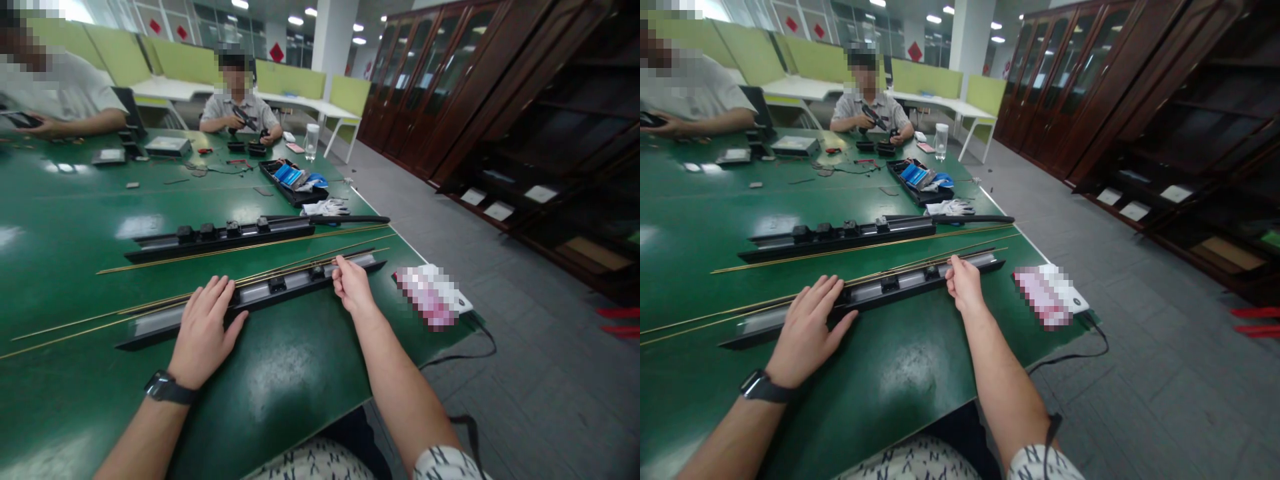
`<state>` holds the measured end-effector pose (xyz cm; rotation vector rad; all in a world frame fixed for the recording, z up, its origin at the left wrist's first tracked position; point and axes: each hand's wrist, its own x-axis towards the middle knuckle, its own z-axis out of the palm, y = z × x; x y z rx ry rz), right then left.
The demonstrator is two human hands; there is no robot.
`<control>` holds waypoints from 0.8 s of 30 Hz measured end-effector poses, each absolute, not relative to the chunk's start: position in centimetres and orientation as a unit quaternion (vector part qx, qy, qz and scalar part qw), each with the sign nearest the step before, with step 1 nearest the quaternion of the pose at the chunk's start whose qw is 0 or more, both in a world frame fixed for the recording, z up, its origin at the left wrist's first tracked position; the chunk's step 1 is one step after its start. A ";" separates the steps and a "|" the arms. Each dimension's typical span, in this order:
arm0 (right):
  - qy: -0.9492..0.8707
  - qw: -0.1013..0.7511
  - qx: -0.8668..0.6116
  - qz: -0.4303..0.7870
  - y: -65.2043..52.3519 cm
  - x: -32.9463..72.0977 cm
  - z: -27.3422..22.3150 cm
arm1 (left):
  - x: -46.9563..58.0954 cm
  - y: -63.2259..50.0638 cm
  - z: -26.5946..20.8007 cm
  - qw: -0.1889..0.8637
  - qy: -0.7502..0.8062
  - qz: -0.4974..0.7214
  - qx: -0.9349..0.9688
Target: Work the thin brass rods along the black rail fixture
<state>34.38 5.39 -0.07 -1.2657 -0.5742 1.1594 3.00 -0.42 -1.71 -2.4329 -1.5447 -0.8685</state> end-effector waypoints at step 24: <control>-0.274 0.603 -0.541 0.518 5.1 34.4 -0.1 | 3.2 -0.5 -1.6 0.061 -0.521 -0.286 -0.802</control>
